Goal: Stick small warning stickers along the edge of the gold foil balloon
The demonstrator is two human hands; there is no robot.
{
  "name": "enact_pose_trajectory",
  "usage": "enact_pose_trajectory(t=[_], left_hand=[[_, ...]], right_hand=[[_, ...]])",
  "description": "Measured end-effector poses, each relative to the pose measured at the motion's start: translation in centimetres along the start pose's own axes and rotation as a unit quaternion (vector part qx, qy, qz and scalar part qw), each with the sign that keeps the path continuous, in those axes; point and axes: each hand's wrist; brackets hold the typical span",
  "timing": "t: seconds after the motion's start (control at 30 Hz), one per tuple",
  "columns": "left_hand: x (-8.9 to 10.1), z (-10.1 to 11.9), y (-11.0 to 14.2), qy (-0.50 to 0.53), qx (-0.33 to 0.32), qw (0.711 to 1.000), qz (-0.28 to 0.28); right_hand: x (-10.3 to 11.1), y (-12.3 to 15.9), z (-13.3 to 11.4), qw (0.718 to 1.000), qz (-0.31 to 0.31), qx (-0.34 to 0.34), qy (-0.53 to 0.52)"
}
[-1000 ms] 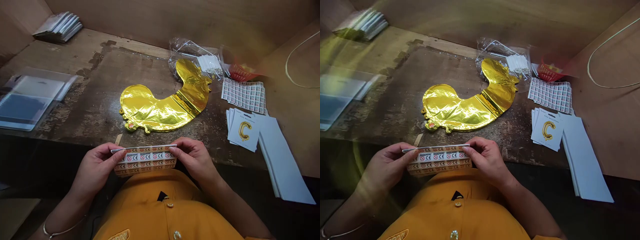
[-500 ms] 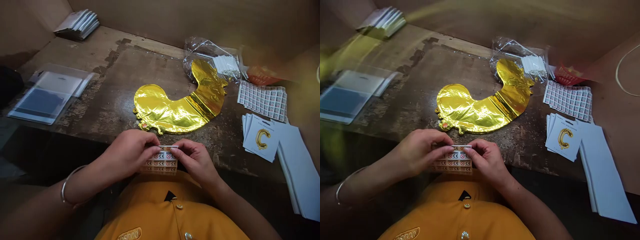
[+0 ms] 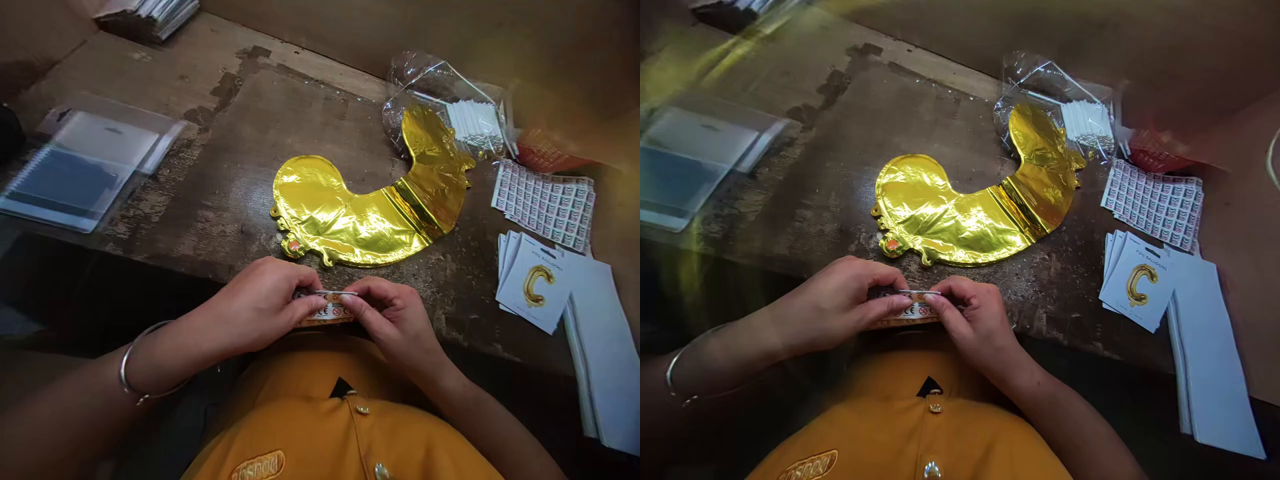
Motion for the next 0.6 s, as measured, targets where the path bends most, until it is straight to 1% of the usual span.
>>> enact_pose_trajectory(t=[0.17, 0.23, 0.3, 0.37, 0.43, 0.5, 0.6], left_hand=[[0.6, 0.1, -0.4, 0.043, 0.006, 0.998, -0.034], [0.6, 0.1, -0.5, 0.074, 0.009, 0.996, -0.052], [0.5, 0.1, -0.5, 0.101, 0.016, 0.993, -0.058], [0.4, 0.0, -0.5, 0.133, 0.023, 0.989, -0.057], [0.3, 0.0, -0.5, 0.162, 0.030, 0.985, -0.057], [0.2, 0.0, -0.5, 0.184, 0.034, 0.980, -0.063], [0.2, -0.1, -0.7, 0.208, 0.035, 0.975, -0.071]], right_hand=[[-0.5, 0.0, 0.2, 1.000, -0.014, -0.012, -0.021], [-0.3, -0.2, 0.5, 0.998, -0.039, -0.028, -0.032], [0.3, -0.4, 0.6, 0.998, -0.052, -0.024, -0.017], [1.1, -0.6, 0.5, 0.998, -0.033, 0.011, 0.045], [1.9, -0.9, 0.0, 0.989, -0.011, 0.061, 0.137], [2.4, -1.2, -0.6, 0.973, -0.022, 0.098, 0.210], [2.4, -1.7, -1.4, 0.956, -0.042, 0.127, 0.262]])
Point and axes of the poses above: each hand's wrist, its own y-axis away from the middle knuckle, its own x-axis out of the back of the hand, z = x × y, and after that the axes turned 12 degrees about -z, right-handed
